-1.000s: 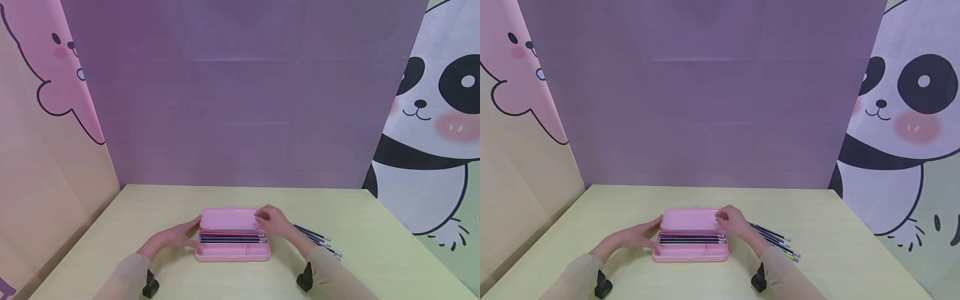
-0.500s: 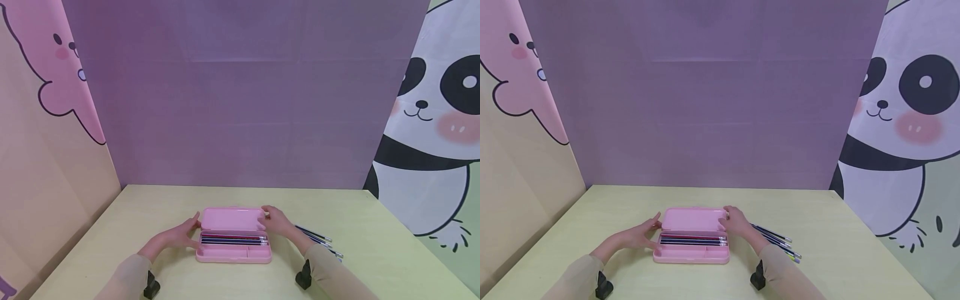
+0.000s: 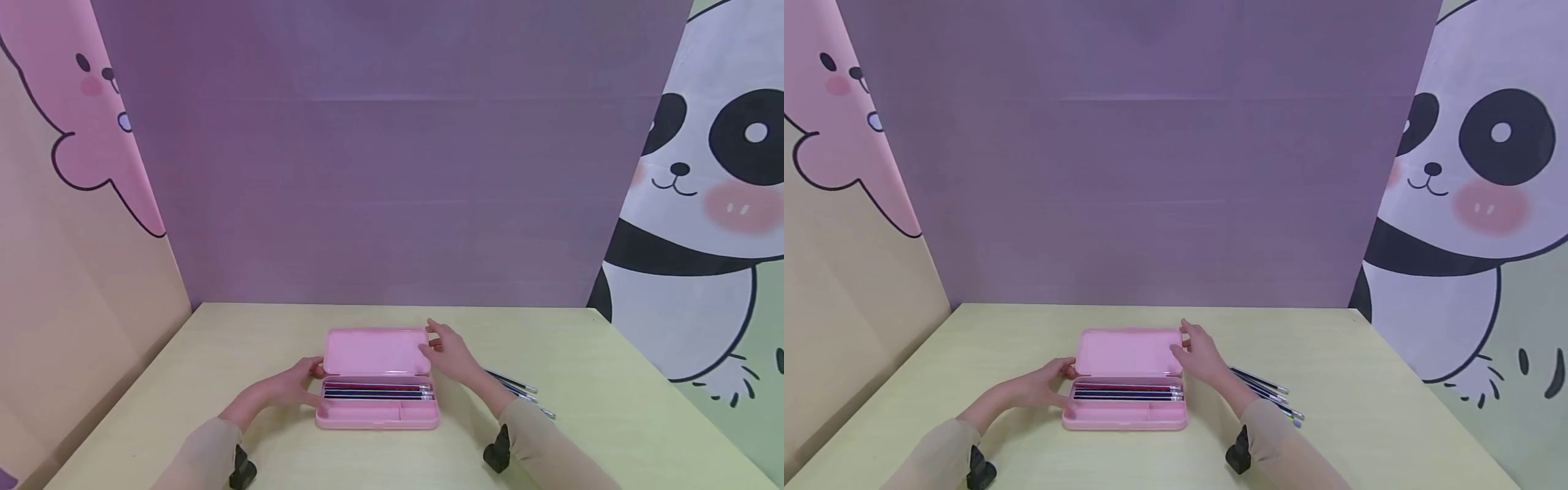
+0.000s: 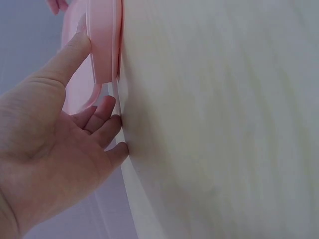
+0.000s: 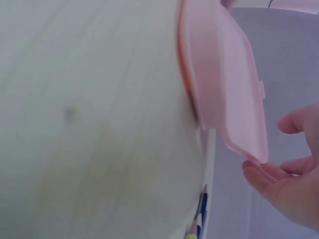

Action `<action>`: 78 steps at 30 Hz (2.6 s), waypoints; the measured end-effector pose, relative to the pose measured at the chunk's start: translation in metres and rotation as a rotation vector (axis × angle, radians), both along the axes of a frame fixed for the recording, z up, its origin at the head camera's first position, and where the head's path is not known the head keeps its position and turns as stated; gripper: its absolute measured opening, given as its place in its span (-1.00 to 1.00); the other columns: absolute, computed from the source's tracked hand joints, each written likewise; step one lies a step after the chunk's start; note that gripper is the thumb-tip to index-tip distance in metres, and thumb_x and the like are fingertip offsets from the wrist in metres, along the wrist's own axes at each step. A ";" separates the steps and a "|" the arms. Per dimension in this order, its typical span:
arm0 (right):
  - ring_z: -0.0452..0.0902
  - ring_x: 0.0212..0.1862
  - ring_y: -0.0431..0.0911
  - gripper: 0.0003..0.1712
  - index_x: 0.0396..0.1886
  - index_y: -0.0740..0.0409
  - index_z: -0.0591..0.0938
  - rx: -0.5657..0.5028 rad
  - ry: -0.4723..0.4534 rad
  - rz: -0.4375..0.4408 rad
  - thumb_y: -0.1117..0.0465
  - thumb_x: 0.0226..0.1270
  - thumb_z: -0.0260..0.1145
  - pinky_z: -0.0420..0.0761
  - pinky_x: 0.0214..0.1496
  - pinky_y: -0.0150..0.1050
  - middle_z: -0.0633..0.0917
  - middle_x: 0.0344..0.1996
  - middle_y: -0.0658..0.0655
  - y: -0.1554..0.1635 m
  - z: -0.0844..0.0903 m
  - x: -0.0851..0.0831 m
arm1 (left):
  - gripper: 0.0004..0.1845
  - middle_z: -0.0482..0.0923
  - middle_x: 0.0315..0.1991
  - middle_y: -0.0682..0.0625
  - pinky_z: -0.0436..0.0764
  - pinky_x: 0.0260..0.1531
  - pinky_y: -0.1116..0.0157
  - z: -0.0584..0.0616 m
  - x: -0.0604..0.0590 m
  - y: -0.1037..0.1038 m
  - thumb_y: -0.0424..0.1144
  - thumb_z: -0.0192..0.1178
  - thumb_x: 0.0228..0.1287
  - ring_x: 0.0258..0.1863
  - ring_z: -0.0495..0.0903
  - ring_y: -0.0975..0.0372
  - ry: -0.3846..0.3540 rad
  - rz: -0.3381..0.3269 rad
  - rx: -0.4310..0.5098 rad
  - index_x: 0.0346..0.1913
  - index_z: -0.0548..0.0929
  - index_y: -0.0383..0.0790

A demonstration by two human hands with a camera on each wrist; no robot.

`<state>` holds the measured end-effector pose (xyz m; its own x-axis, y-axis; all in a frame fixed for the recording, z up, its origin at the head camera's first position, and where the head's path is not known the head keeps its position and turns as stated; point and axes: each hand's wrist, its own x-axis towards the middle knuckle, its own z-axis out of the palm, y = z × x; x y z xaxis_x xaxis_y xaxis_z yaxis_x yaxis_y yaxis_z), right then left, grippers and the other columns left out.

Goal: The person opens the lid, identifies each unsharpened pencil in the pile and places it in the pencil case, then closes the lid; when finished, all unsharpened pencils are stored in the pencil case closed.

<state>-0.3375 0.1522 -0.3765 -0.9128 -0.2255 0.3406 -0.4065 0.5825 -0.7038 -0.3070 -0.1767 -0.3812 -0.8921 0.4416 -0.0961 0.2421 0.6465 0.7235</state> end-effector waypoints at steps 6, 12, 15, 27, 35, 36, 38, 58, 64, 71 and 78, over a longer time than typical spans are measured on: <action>0.57 -0.24 0.00 -0.47 0.18 0.42 0.45 -0.001 0.089 0.010 0.33 0.22 0.29 0.66 -0.12 -0.12 0.47 -0.03 0.31 0.003 0.009 0.009 | -0.14 0.37 0.16 -0.17 0.13 0.36 -0.11 0.000 0.002 0.001 -0.17 0.45 -0.04 0.25 0.28 -0.08 -0.008 0.021 0.007 0.26 0.22 -0.43; 0.59 -0.26 0.02 -0.63 0.03 0.41 0.56 -0.020 0.155 0.045 0.39 0.21 0.28 0.67 -0.13 -0.08 0.49 -0.12 0.28 0.011 0.016 0.020 | -0.17 0.37 0.13 -0.16 0.17 0.34 -0.10 0.002 0.001 0.003 -0.17 0.45 -0.04 0.21 0.30 -0.05 -0.007 0.019 0.006 0.22 0.23 -0.41; 0.60 -0.24 0.00 -0.73 -0.06 0.34 0.61 -0.025 0.194 0.040 0.36 0.24 0.27 0.67 -0.15 -0.16 0.54 -0.19 0.21 0.016 0.018 0.024 | -0.14 0.37 0.10 -0.17 0.18 0.33 -0.11 0.002 -0.002 0.005 -0.18 0.44 -0.03 0.18 0.31 -0.05 0.002 -0.006 0.016 0.24 0.18 -0.44; 0.63 -0.29 -0.04 -0.89 -0.23 0.13 0.63 -0.015 0.128 0.187 0.21 0.33 0.22 0.62 -0.22 -0.41 0.70 -0.33 0.07 0.021 0.020 0.047 | -0.23 0.44 0.11 -0.18 0.47 0.11 -0.08 0.009 0.008 0.005 -0.07 0.45 -0.05 0.12 0.47 -0.09 0.319 -0.053 0.040 0.19 0.36 -0.33; 0.59 -0.20 -0.22 -0.88 -0.22 0.11 0.64 0.057 0.075 0.292 0.21 0.33 0.23 0.64 -0.03 -0.30 0.68 -0.29 0.00 0.026 0.026 0.060 | -0.77 0.65 -0.14 0.08 0.61 -0.03 0.27 0.026 0.025 0.012 -0.12 0.25 0.21 -0.13 0.59 0.26 0.529 -0.077 0.116 -0.10 0.65 -0.09; 0.59 -0.19 -0.22 -0.88 -0.22 0.11 0.64 0.065 0.073 0.313 0.21 0.33 0.23 0.65 -0.03 -0.28 0.67 -0.28 0.01 0.026 0.026 0.061 | -0.80 0.65 -0.16 0.10 0.61 -0.03 0.29 0.026 0.026 0.013 -0.12 0.25 0.22 -0.15 0.58 0.29 0.524 -0.088 0.118 -0.13 0.66 -0.08; 0.58 -0.17 -0.22 -0.88 -0.21 0.11 0.65 0.084 0.074 0.356 0.22 0.33 0.22 0.65 -0.02 -0.25 0.67 -0.26 0.01 0.027 0.024 0.064 | -0.82 0.65 -0.16 0.10 0.62 -0.06 0.33 0.024 0.028 0.015 -0.13 0.26 0.21 -0.16 0.58 0.33 0.504 -0.106 0.111 -0.16 0.67 -0.07; 0.56 -0.18 -0.15 -0.78 -0.18 0.16 0.68 0.260 0.114 0.389 0.37 0.13 0.36 0.62 -0.05 -0.29 0.68 -0.19 0.07 0.031 0.001 0.053 | -0.83 0.66 -0.06 -0.07 0.62 -0.05 0.29 0.003 0.020 0.032 -0.32 0.31 0.13 -0.09 0.62 0.16 0.448 -0.189 0.020 -0.18 0.69 -0.18; 0.56 -0.16 -0.09 -0.76 -0.16 0.22 0.71 0.314 0.217 0.452 0.37 0.13 0.36 0.56 -0.22 -0.37 0.69 -0.14 0.14 0.025 -0.003 0.049 | -0.81 0.65 -0.05 -0.11 0.62 -0.10 0.30 0.005 0.019 0.031 -0.39 0.27 0.16 -0.08 0.61 0.11 0.430 -0.198 0.015 -0.14 0.70 -0.23; 0.57 -0.12 -0.05 -0.75 -0.15 0.24 0.72 0.317 0.263 0.495 0.39 0.15 0.34 0.56 -0.20 -0.41 0.67 -0.12 0.18 0.024 -0.005 0.045 | -0.80 0.64 -0.07 -0.15 0.61 -0.10 0.32 0.010 0.015 0.031 -0.44 0.24 0.16 0.00 0.57 -0.02 0.424 -0.247 -0.021 -0.14 0.72 -0.28; 0.56 -0.08 0.02 -0.77 -0.16 0.25 0.72 0.284 0.268 0.525 0.39 0.15 0.33 0.55 -0.22 -0.38 0.67 -0.14 0.19 0.027 -0.007 0.041 | -0.82 0.61 -0.10 -0.13 0.60 -0.12 0.34 0.008 0.013 0.032 -0.45 0.25 0.13 -0.01 0.57 -0.01 0.413 -0.253 -0.012 -0.19 0.74 -0.26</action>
